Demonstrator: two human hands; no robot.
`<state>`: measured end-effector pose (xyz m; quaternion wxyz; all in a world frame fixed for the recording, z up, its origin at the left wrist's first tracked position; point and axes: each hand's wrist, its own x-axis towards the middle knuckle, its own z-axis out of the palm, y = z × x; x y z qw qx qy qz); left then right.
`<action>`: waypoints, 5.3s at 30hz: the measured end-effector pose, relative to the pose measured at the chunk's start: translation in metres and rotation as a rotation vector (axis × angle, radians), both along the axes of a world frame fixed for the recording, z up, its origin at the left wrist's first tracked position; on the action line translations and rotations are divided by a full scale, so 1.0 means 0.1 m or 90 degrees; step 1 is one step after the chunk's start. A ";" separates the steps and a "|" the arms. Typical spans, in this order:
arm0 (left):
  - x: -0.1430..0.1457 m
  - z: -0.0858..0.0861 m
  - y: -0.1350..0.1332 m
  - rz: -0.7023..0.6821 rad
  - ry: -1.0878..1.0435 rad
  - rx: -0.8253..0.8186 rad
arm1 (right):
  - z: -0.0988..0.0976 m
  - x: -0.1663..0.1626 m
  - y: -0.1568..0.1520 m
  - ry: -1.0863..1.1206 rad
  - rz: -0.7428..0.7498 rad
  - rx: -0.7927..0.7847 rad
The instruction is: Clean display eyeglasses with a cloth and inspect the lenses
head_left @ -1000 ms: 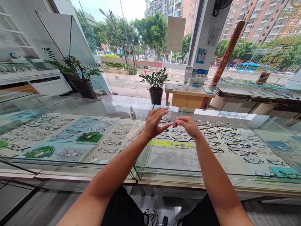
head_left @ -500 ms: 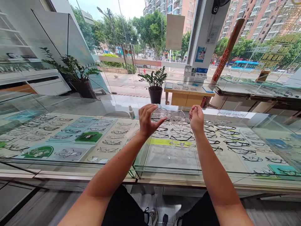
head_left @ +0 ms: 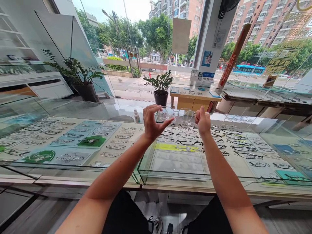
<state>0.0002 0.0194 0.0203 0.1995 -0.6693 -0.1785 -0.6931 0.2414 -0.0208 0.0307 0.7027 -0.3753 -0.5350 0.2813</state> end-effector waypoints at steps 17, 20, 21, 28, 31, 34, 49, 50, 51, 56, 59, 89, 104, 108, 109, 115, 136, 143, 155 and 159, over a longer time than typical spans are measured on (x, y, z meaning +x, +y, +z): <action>0.16 1.22 -0.36 -0.132 -0.037 -0.091 | 1.09 -0.03 -0.76 -0.455 -0.245 0.334; 0.09 1.17 -0.32 -0.150 -0.032 -0.103 | 1.06 -0.02 -0.78 -0.458 -0.238 0.307; 0.08 1.16 -0.31 -0.155 -0.030 -0.102 | 1.06 -0.01 -0.78 -0.458 -0.234 0.303; 0.05 1.16 -0.38 -0.169 0.006 -0.142 | 1.03 0.01 -0.70 -0.454 -0.215 0.293; 0.02 1.17 -0.40 -0.189 0.031 -0.174 | 1.02 0.06 -0.65 -0.447 -0.226 0.302; -0.03 1.19 -0.40 -0.213 0.067 -0.205 | 1.03 0.12 -0.63 -0.445 -0.228 0.312; -0.18 1.29 -0.47 -0.205 0.088 -0.208 | 1.13 0.16 -0.78 -0.480 -0.223 0.288; -0.17 1.29 -0.47 -0.203 0.081 -0.206 | 1.13 0.16 -0.78 -0.486 -0.229 0.298; -0.17 1.29 -0.48 -0.200 0.074 -0.205 | 1.14 0.15 -0.78 -0.492 -0.234 0.307; -0.15 1.29 -0.49 -0.196 0.066 -0.219 | 1.16 0.13 -0.78 -0.501 -0.248 0.320; -0.16 1.30 -0.49 -0.202 0.070 -0.224 | 1.17 0.14 -0.78 -0.501 -0.243 0.318; -0.02 1.24 -0.49 -0.262 0.033 -0.233 | 1.16 0.33 -0.58 -0.461 -0.129 0.264; -0.03 1.24 -0.50 -0.252 0.048 -0.220 | 1.17 0.38 -0.56 -0.482 -0.149 0.278; -0.04 1.26 -0.50 -0.256 0.047 -0.212 | 1.16 0.38 -0.56 -0.476 -0.150 0.283; -0.04 1.26 -0.50 -0.259 0.049 -0.212 | 1.16 0.38 -0.56 -0.475 -0.151 0.283; -0.03 1.26 -0.50 -0.263 0.048 -0.203 | 1.15 0.38 -0.56 -0.476 -0.147 0.279; -0.09 1.32 -0.46 -0.288 0.060 -0.296 | 1.18 0.27 -0.66 -0.453 -0.203 0.306; -0.12 1.34 -0.36 -0.319 0.070 -0.311 | 1.20 0.19 -0.74 -0.464 -0.267 0.334; -0.13 1.32 -0.35 -0.312 0.077 -0.312 | 1.22 0.18 -0.77 -0.477 -0.288 0.334; -0.13 1.32 -0.35 -0.314 0.079 -0.312 | 1.23 0.16 -0.78 -0.472 -0.287 0.330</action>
